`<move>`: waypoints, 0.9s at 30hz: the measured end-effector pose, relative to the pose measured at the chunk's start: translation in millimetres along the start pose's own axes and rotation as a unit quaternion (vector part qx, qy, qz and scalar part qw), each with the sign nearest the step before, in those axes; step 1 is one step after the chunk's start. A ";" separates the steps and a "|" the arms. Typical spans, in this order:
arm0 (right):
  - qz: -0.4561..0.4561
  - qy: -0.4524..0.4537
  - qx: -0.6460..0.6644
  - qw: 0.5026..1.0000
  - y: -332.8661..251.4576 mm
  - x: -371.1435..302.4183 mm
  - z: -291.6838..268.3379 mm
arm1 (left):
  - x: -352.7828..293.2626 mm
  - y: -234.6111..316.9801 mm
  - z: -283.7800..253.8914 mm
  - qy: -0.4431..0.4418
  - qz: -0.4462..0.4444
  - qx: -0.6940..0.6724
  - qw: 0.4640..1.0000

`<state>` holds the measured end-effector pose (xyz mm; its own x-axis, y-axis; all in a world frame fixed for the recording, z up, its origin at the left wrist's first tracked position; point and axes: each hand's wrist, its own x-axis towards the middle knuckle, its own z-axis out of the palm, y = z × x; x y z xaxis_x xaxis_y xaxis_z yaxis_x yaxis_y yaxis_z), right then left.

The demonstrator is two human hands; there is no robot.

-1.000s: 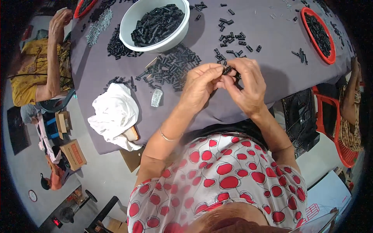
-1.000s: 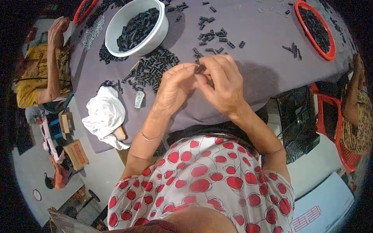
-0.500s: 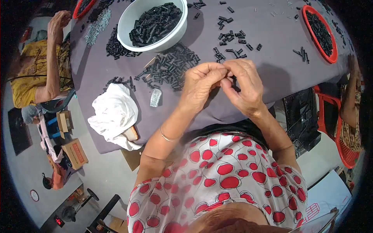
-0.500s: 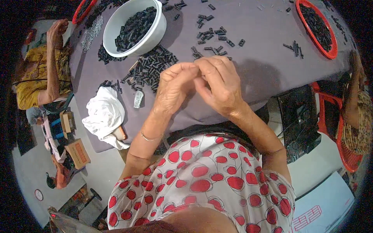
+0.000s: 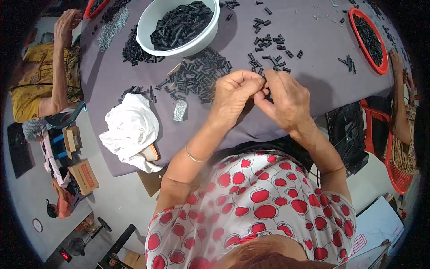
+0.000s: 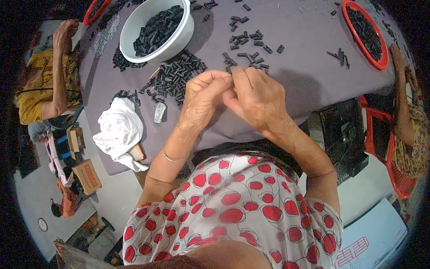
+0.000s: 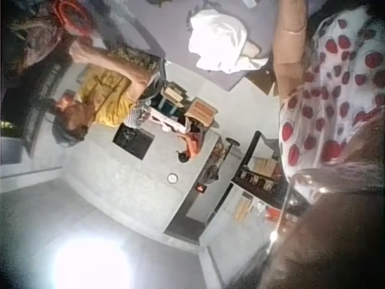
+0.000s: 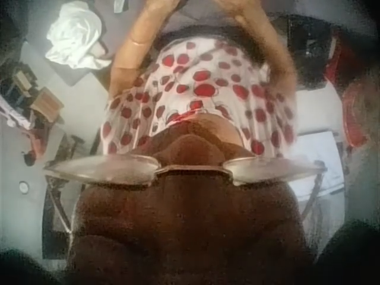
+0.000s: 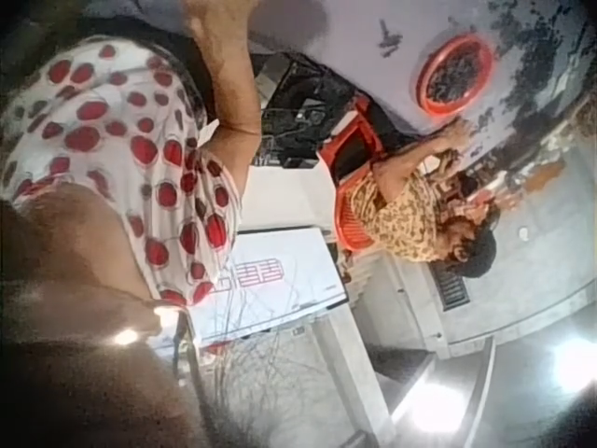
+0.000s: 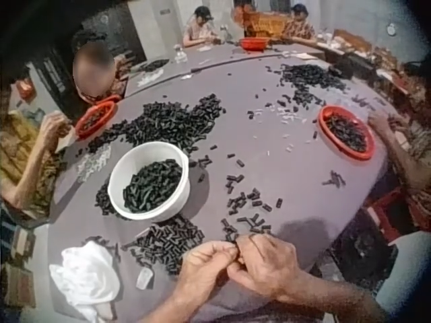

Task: Assembling small black plastic tubes with metal pin inserts at a workbench.

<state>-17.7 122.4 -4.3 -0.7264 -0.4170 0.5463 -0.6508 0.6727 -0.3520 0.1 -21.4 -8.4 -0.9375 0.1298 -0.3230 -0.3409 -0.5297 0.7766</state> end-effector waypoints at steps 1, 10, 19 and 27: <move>-0.007 0.000 0.002 1.000 0.9 -0.1 0.3 | -0.2 -0.3 0.3 0.000 0.000 0.000 1.000; -0.048 0.051 0.041 0.997 14.5 -2.0 1.8 | 1.4 -4.1 -10.4 -0.043 -0.011 -0.042 0.998; -0.054 0.078 0.044 0.994 26.2 -6.9 8.8 | 1.3 -4.4 2.9 0.018 -0.010 0.032 0.999; -0.078 0.096 0.068 0.990 26.0 2.3 13.5 | 1.5 5.1 -2.8 -0.006 -0.010 0.103 0.995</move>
<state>-39.2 130.8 -22.5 -0.5680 -0.3771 0.7316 -0.7848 0.5159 -0.3434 -2.9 -26.2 -6.5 -0.9305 0.1500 -0.3342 -0.3661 -0.3445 0.8645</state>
